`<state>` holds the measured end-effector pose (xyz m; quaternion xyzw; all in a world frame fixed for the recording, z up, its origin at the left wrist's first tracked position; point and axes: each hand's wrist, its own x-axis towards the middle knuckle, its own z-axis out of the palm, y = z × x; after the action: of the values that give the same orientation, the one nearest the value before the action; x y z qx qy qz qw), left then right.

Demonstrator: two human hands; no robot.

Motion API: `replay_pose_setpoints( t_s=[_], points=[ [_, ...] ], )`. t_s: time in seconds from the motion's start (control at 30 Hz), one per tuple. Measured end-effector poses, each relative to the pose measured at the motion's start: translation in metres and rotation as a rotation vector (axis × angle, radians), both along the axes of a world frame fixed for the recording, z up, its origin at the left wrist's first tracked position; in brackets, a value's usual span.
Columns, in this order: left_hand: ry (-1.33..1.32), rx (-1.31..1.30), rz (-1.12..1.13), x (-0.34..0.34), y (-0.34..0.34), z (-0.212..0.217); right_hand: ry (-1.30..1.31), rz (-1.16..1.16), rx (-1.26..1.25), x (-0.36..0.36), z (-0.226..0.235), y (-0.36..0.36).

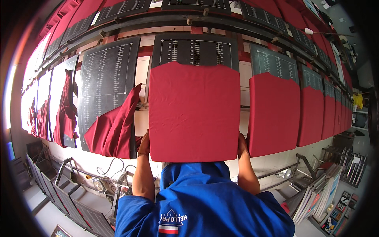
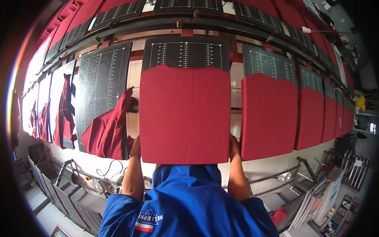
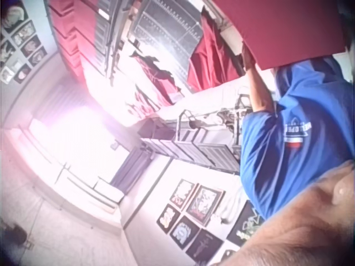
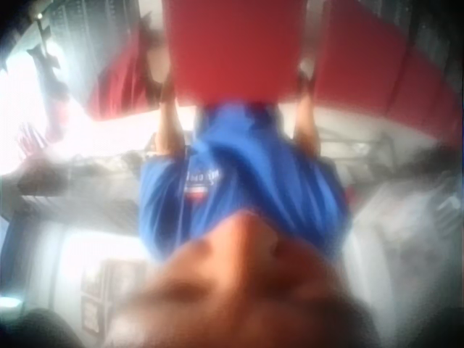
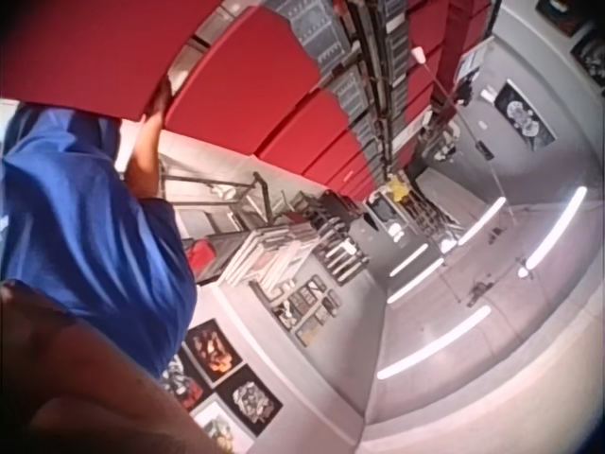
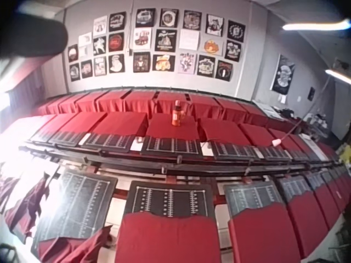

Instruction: The person places fabric pieces onto several flat printing boards in a row, smoothing each piece down by hand and aligning the edges with the board markers.

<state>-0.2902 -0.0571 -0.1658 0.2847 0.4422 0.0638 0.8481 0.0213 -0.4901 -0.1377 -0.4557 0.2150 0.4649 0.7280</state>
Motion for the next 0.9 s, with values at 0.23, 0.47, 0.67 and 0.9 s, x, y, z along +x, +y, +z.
replay_pose_setpoints(
  t_s=[0.23, 0.47, 0.67, 0.9],
  points=[
    [-0.036, -0.024, 0.052, 0.011, -0.007, 0.015, -0.044, -0.004, -0.179, 0.005, -0.001, -0.008],
    [-0.013, 0.023, 0.072, 0.006, -0.01, 0.017, -1.241, 0.278, -1.047, 0.014, 0.117, 0.102],
    [-0.079, -0.08, 0.148, 0.002, -0.017, 0.014, -2.104, 1.282, -0.549, 0.054, 0.132, 0.254],
    [-0.044, -0.075, 0.209, 0.007, -0.022, 0.027, -2.152, 1.301, -0.588, -0.005, 0.151, 0.29]
  ],
)
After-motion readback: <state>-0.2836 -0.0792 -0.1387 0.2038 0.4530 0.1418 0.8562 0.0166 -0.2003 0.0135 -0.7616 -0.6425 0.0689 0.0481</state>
